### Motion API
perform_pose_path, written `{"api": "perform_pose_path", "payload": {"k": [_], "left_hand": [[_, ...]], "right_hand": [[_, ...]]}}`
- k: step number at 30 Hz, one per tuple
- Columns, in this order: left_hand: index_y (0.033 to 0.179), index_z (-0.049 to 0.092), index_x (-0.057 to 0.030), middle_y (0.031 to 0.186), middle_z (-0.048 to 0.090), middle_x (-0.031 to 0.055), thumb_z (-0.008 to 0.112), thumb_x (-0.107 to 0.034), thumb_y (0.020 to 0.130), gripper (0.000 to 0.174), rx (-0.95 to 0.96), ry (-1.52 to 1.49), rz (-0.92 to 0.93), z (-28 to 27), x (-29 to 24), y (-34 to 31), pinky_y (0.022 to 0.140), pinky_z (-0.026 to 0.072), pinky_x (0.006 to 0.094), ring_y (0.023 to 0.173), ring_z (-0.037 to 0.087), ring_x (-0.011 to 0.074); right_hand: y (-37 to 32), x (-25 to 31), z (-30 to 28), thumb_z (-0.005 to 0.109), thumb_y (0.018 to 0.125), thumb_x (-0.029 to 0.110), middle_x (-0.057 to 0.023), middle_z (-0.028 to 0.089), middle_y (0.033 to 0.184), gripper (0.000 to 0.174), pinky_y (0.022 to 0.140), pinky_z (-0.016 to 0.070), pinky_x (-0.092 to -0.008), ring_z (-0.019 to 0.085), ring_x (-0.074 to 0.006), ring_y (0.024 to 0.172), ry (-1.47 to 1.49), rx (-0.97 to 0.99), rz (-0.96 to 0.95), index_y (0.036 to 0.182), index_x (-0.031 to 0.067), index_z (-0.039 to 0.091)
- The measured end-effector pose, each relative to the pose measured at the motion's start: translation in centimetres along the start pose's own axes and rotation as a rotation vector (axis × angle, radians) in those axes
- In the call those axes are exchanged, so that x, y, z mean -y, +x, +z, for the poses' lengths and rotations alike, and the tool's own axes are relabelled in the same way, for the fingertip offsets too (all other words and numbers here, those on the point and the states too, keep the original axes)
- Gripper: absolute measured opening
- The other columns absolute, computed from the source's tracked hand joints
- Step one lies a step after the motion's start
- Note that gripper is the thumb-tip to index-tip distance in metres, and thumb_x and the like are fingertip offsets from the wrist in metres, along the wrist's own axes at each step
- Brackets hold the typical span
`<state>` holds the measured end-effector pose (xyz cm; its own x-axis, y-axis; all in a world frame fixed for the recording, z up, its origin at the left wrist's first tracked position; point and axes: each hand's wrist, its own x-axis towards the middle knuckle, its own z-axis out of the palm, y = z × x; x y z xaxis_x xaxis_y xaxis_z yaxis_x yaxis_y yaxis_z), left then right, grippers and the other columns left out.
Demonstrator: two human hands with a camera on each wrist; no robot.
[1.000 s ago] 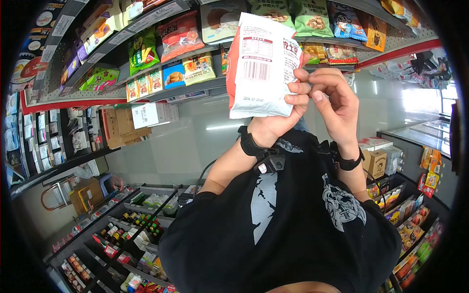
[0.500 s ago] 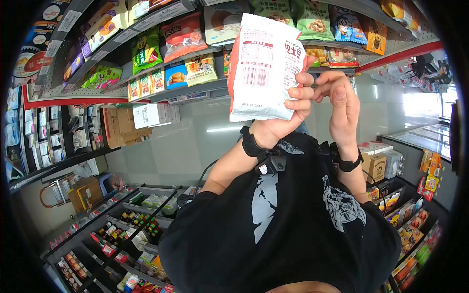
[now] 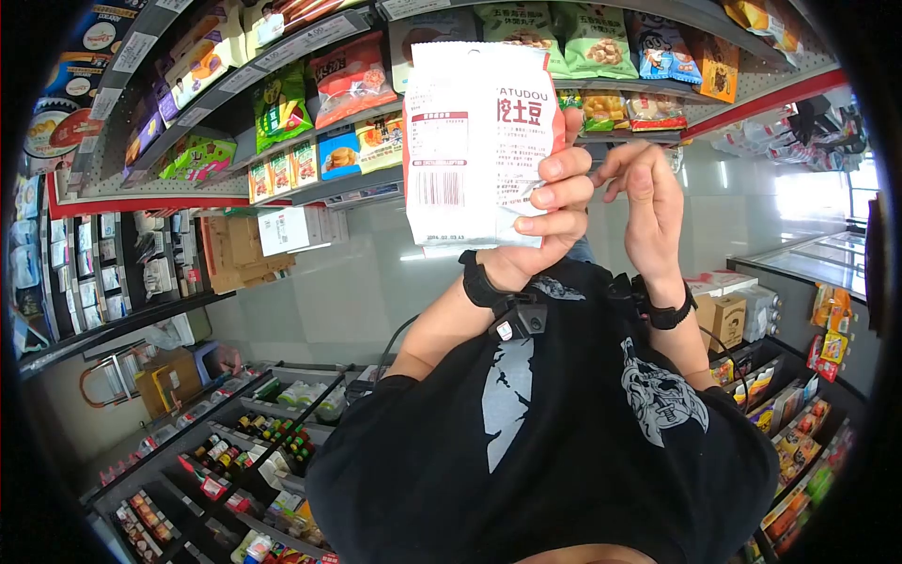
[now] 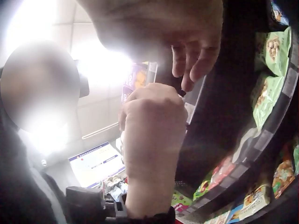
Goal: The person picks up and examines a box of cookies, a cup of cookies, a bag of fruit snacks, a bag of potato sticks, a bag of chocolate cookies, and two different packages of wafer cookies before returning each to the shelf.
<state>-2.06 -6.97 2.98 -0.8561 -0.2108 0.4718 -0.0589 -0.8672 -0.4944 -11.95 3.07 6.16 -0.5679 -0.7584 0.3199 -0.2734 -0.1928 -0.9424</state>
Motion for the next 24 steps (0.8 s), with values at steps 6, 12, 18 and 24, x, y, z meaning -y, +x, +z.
{"api": "perform_pose_path", "payload": {"k": [6, 12, 18, 24], "left_hand": [[0.133, 0.044, -0.0035, 0.087, 0.050, 0.0098, 0.042, -0.035, 0.097, 0.048, 0.012, 0.010, -0.004, 0.0, 0.1, 0.0, 0.043, 0.0489, 0.0231, 0.070, 0.051, 0.0173], [0.133, 0.044, -0.0035, 0.087, 0.050, 0.0095, 0.041, -0.034, 0.098, 0.046, 0.003, -0.007, 0.002, -0.4, 0.1, -0.1, 0.041, 0.0479, 0.0224, 0.067, 0.051, 0.0168], [0.130, 0.047, -0.0030, 0.082, 0.051, 0.0093, 0.042, -0.029, 0.098, 0.041, -0.057, 0.002, 0.033, -0.1, 0.5, -0.2, 0.041, 0.0520, 0.0258, 0.063, 0.053, 0.0177], [0.131, 0.046, -0.0026, 0.082, 0.051, 0.0097, 0.041, -0.028, 0.099, 0.042, -0.054, -0.001, 0.029, -0.5, 0.4, -0.1, 0.042, 0.0517, 0.0255, 0.064, 0.053, 0.0178]], "right_hand": [[-0.1, -0.9, -1.0, 0.039, 0.102, 0.032, -0.0051, 0.057, 0.077, 0.041, 0.060, 0.0402, -0.0235, 0.051, -0.0101, 0.067, 0.004, 0.160, 0.017, 0.076, 0.0016, 0.050], [-0.3, -1.5, -1.4, 0.039, 0.102, 0.031, -0.0045, 0.054, 0.071, 0.041, 0.060, 0.0399, -0.0234, 0.051, -0.0106, 0.067, 0.035, 0.081, -0.025, 0.075, 0.0013, 0.048], [-0.2, -0.6, -0.1, 0.040, 0.102, 0.032, -0.0039, 0.052, 0.066, 0.040, 0.059, 0.0386, -0.0240, 0.051, -0.0107, 0.065, 0.089, -0.027, 0.051, 0.075, 0.0023, 0.047], [-0.3, -3.0, -2.7, 0.043, 0.101, 0.023, -0.0066, 0.056, 0.076, 0.027, 0.063, 0.0446, -0.0238, 0.052, -0.0091, 0.074, 0.032, 0.241, -0.154, 0.085, 0.0017, 0.050]]}}
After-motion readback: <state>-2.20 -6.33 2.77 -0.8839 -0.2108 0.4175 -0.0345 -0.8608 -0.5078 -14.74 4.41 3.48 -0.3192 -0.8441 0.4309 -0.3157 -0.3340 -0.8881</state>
